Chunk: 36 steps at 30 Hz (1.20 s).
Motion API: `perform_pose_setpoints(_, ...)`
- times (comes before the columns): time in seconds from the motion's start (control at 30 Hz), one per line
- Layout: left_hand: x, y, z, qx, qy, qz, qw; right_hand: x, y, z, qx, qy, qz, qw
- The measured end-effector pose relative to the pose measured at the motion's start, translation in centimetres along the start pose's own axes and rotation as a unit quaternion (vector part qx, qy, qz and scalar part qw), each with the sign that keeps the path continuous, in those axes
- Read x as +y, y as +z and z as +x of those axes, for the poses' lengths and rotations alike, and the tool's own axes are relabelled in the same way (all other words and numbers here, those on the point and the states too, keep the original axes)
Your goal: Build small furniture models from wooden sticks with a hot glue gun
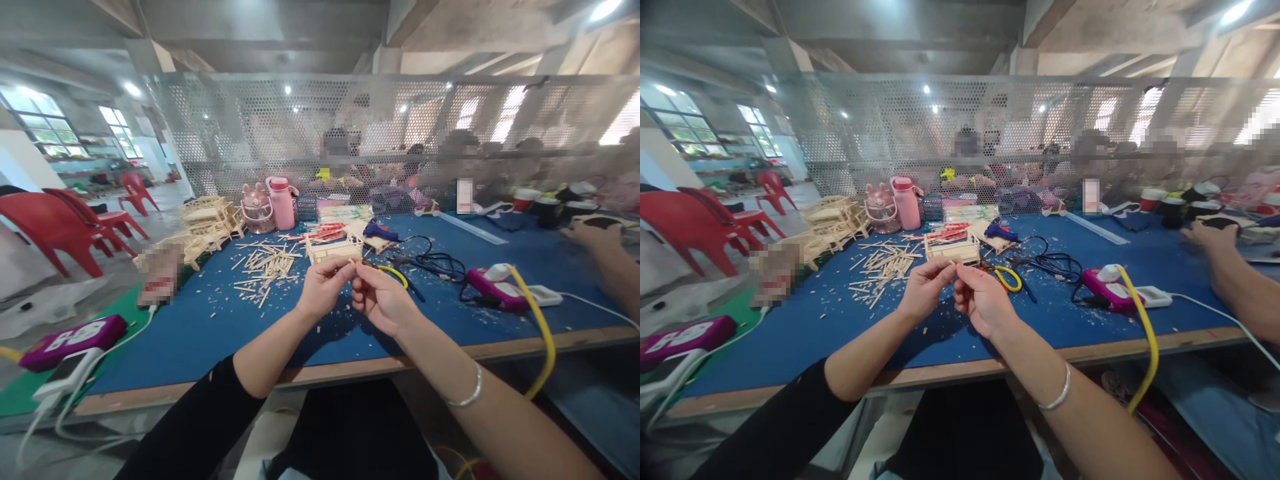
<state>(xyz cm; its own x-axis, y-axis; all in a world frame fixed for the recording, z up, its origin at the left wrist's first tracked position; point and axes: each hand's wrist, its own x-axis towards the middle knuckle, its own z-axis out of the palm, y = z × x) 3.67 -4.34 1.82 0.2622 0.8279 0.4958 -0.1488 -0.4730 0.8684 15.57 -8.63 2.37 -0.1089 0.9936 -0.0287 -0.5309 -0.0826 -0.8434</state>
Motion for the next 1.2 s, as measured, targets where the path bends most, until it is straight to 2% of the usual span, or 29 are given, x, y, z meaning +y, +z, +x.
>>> perform_pose_setpoints(0.07,-0.1,-0.2,0.3,0.006,-0.032,-0.025,0.999,-0.8,-1.3,0.8,-0.010,-0.012,-0.138,0.990)
perform_pose_setpoints(0.1,-0.2,-0.4,0.5,0.008,-0.056,-0.042,0.998,-1.2,-2.2,1.3,0.000,-0.032,-0.232,0.972)
perform_pose_setpoints(0.13,-0.3,-0.5,0.7,0.008,-0.079,-0.057,0.995,-1.7,-3.3,2.0,0.032,-0.067,-0.343,0.936)
perform_pose_setpoints(0.17,-0.5,-0.7,0.9,0.003,-0.101,-0.067,0.993,-2.1,-4.5,2.6,0.078,-0.108,-0.471,0.872)
perform_pose_setpoints(0.2,-0.8,-0.8,1.1,-0.007,-0.118,-0.070,0.991,-2.5,-5.6,3.3,0.115,-0.128,-0.587,0.791)
perform_pose_setpoints(0.23,-1.0,-0.9,1.2,-0.017,-0.128,-0.068,0.989,-2.8,-6.7,4.0,0.133,-0.119,-0.675,0.716)
perform_pose_setpoints(0.27,-1.2,-1.1,1.3,-0.028,-0.133,-0.062,0.989,-2.9,-7.7,4.6,0.123,-0.091,-0.735,0.661)
perform_pose_setpoints(0.3,-1.4,-1.2,1.4,-0.037,-0.133,-0.054,0.989,-3.0,-8.4,5.2,0.100,-0.062,-0.774,0.622)
perform_pose_setpoints(0.37,-1.6,-1.3,1.4,-0.049,-0.129,-0.041,0.990,-3.0,-9.1,6.0,0.057,-0.031,-0.812,0.581)
perform_pose_setpoints(0.43,-1.6,-1.3,1.4,-0.057,-0.130,-0.029,0.989,-2.9,-9.1,6.3,0.041,-0.025,-0.820,0.570)
perform_pose_setpoints(0.53,-1.3,-1.3,1.3,-0.062,-0.134,-0.016,0.989,-3.0,-8.9,5.6,0.051,0.003,-0.806,0.590)
perform_pose_setpoints(0.6,-1.2,-1.3,1.2,-0.062,-0.133,-0.013,0.989,-3.2,-8.9,4.4,0.071,0.024,-0.778,0.624)
perform_pose_setpoints(0.67,-1.1,-1.2,1.1,-0.054,-0.126,-0.016,0.990,-3.3,-9.1,2.8,0.085,0.034,-0.721,0.687)
perform_pose_setpoints(0.77,-1.1,-1.2,1.2,-0.044,-0.124,-0.018,0.991,-3.3,-8.9,0.6,0.064,0.036,-0.571,0.818)
perform_pose_setpoints(0.8,-1.1,-1.2,1.2,-0.043,-0.127,-0.019,0.991,-3.1,-8.6,0.0,0.048,0.030,-0.520,0.852)
perform_pose_setpoints(0.87,-1.1,-1.3,1.3,-0.040,-0.134,-0.023,0.990,-2.7,-7.7,-0.5,0.016,0.015,-0.447,0.894)
perform_pose_setpoints(0.93,-1.1,-1.4,1.4,-0.031,-0.137,-0.025,0.990,-2.3,-7.0,-0.6,-0.002,0.000,-0.415,0.910)
perform_pose_setpoints(1.0,-1.2,-1.6,1.5,-0.022,-0.139,-0.020,0.990,-2.1,-6.8,-0.6,-0.003,0.011,-0.408,0.913)
perform_pose_setpoints(1.1,-1.3,-1.8,1.6,-0.006,-0.140,-0.002,0.990,-2.4,-7.4,-1.3,-0.024,0.076,-0.389,0.918)
perform_pose_setpoints(1.2,-1.2,-1.6,1.5,0.003,-0.140,0.007,0.990,-3.2,-8.3,-3.3,-0.051,0.135,-0.281,0.949)
